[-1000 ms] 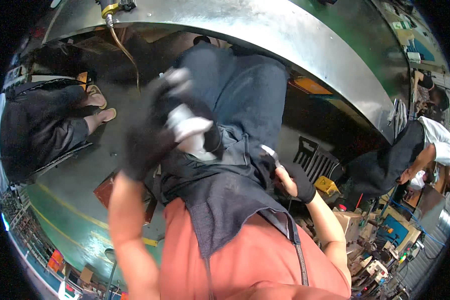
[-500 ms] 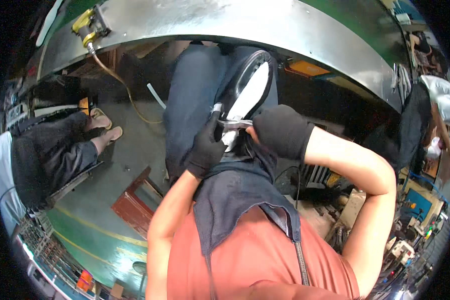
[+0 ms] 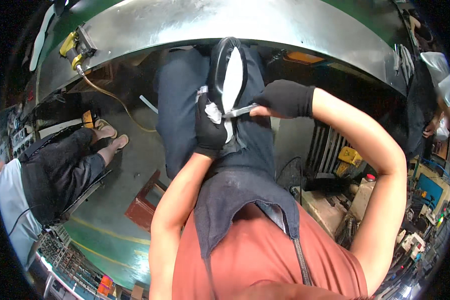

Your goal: The person uses a pair of pliers to trim excess material from the white soles of black shoes. They retrieve shoes from a conveyor belt, place them on their lap, and scrape the edges of the soles before returning them to the line.

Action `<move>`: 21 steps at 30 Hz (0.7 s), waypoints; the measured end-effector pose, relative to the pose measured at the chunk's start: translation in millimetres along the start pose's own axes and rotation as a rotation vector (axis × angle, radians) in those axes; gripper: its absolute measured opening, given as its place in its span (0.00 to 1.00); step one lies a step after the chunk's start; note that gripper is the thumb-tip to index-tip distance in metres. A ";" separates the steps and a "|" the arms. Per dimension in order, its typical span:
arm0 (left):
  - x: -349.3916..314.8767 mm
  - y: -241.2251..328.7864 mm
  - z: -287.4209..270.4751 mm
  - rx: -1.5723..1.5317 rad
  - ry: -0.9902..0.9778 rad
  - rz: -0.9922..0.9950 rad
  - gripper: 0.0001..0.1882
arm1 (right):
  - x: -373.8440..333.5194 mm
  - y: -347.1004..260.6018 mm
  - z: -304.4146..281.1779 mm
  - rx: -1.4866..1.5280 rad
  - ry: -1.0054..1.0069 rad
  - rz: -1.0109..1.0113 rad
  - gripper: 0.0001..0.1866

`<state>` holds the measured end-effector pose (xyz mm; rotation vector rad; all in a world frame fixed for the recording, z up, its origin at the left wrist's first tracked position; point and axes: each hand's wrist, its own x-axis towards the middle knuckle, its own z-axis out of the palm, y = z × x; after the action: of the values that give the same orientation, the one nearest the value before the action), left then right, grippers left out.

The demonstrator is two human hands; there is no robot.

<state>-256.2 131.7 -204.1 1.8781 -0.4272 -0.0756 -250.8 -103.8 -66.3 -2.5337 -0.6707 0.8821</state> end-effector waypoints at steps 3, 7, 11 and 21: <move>5.5 0.3 -14.8 0.187 0.013 -0.017 0.31 | 4.2 -28.7 -42.4 -0.094 -0.227 0.146 0.22; 17.4 27.8 -42.2 0.068 -0.220 -0.232 0.30 | 14.0 -122.0 -7.0 -0.208 -0.057 0.211 0.14; 42.7 30.3 -73.8 0.088 -0.337 -0.166 0.15 | 14.2 -64.4 38.6 0.197 0.351 -0.405 0.20; 47.9 34.5 -13.2 -0.226 -0.255 -0.255 0.25 | -64.9 -39.5 -2.4 0.478 0.158 0.321 0.20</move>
<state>-217.0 118.2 -160.2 1.6948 -0.3338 -0.5181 -306.3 -107.4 -14.5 -2.2641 0.0073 0.8122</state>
